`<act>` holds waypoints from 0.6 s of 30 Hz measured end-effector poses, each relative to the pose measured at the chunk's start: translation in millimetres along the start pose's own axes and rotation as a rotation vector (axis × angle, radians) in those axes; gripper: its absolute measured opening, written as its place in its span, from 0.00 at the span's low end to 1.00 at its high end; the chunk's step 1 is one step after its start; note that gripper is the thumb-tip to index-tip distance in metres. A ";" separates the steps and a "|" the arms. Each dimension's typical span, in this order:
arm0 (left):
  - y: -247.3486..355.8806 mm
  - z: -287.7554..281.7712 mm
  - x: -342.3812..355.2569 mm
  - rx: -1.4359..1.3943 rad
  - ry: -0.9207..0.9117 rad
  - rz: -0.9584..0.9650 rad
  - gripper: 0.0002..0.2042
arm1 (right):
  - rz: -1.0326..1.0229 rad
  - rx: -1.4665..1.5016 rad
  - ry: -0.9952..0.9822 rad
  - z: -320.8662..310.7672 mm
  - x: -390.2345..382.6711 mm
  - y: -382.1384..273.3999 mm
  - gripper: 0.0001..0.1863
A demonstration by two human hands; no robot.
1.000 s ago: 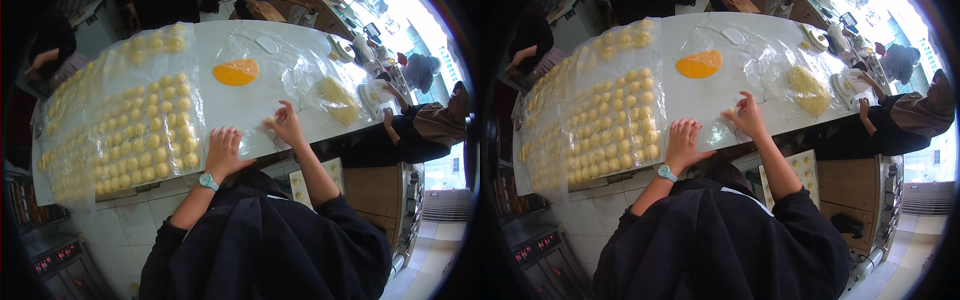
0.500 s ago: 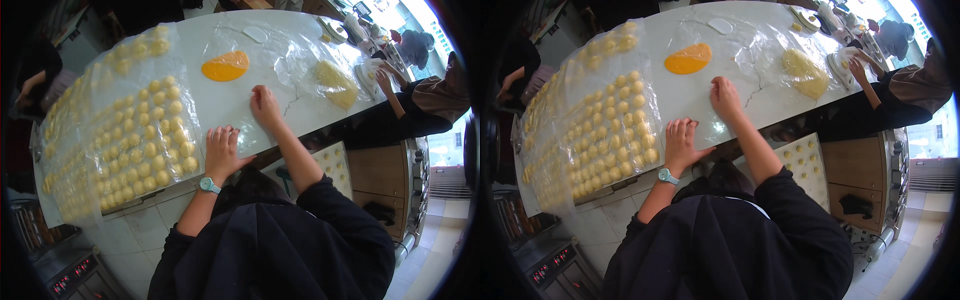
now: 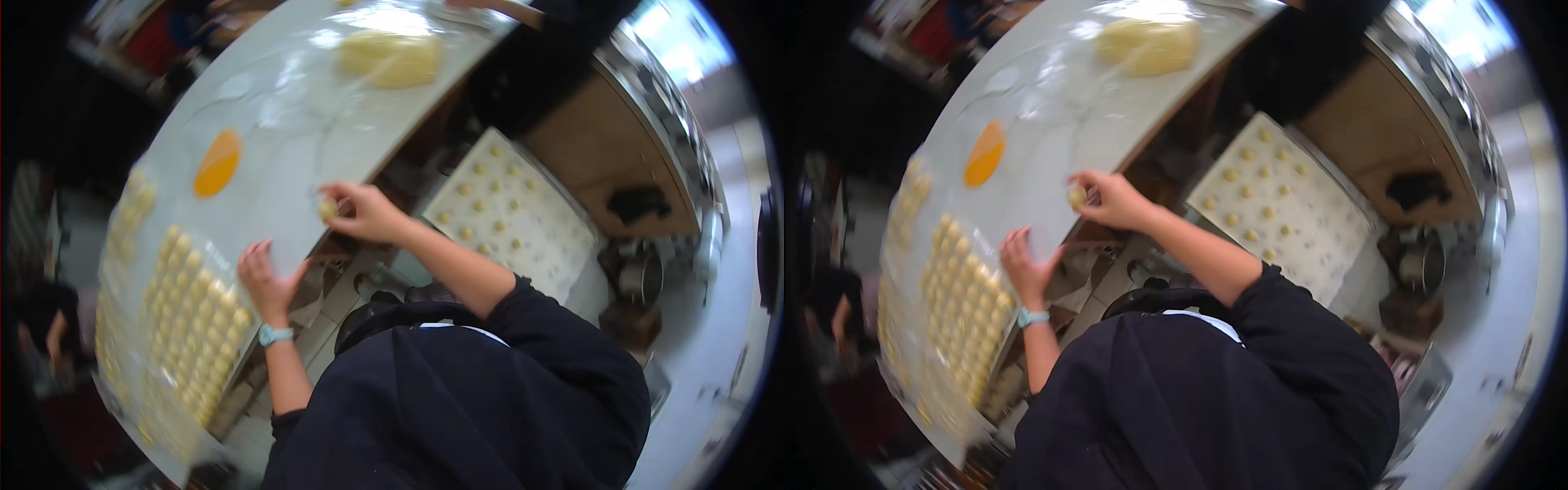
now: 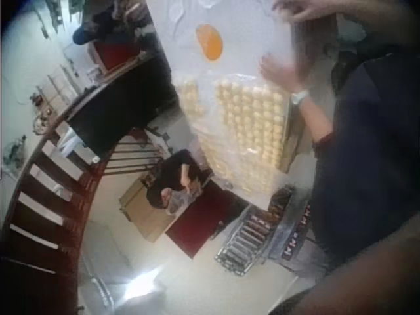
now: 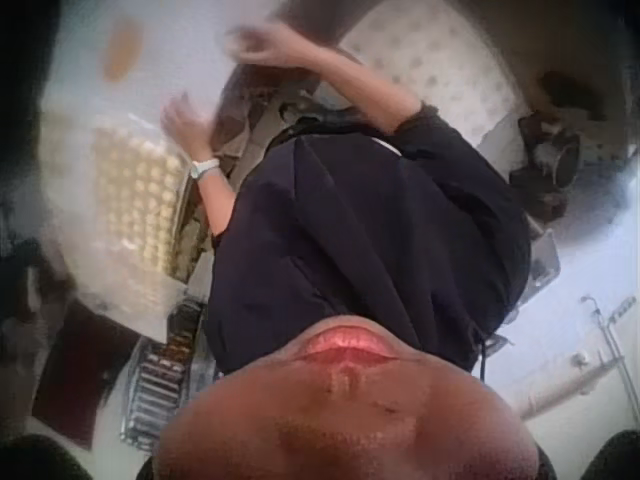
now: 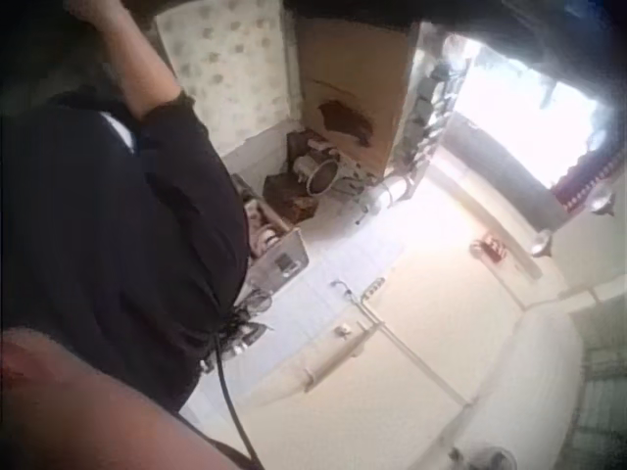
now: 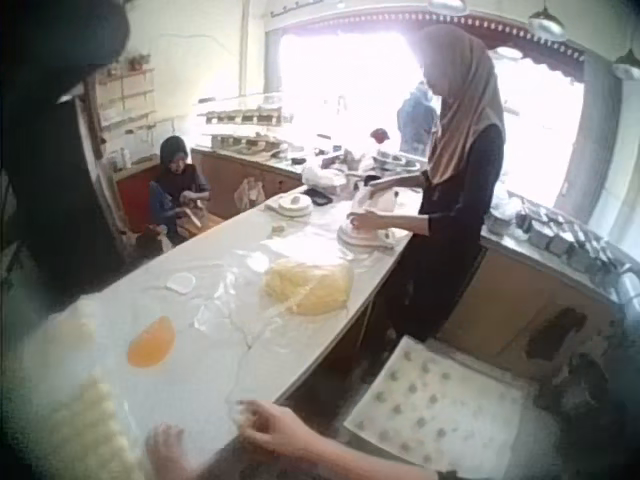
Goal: The person shapes dough pieces into balls by hand on the counter, places them onto a baking tray, and adjusts the plastic film over rows of dough balls on the table.
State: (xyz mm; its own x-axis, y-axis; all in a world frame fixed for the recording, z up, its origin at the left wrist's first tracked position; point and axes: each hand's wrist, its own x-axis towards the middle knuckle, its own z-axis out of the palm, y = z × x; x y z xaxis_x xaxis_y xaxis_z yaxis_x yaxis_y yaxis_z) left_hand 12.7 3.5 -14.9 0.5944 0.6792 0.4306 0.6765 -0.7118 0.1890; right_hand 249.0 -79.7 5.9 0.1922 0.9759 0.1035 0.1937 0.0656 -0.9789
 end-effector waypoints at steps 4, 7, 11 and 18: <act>8.2 -2.4 7.3 0.056 0.000 0.021 0.33 | 0.456 0.399 0.124 -61.2 -135.8 86.8 0.19; 1.2 4.6 5.8 0.074 -0.053 0.009 0.33 | 0.808 0.777 0.617 -119.9 -251.0 172.1 0.17; -0.9 0.7 4.7 0.095 -0.104 0.034 0.32 | 0.860 0.270 1.019 -201.5 -328.9 230.9 0.18; -5.5 1.6 1.4 0.121 -0.151 0.005 0.33 | 0.818 -0.435 1.149 -256.0 -325.8 278.4 0.20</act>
State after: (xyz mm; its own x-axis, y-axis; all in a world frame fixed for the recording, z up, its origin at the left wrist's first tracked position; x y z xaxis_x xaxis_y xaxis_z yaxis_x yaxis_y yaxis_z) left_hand 10.5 8.7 -16.6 0.6506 0.7011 0.2920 0.7150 -0.6950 0.0759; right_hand 486.6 -432.6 -255.1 0.9877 -0.0001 -0.1561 -0.1147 -0.6786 -0.7255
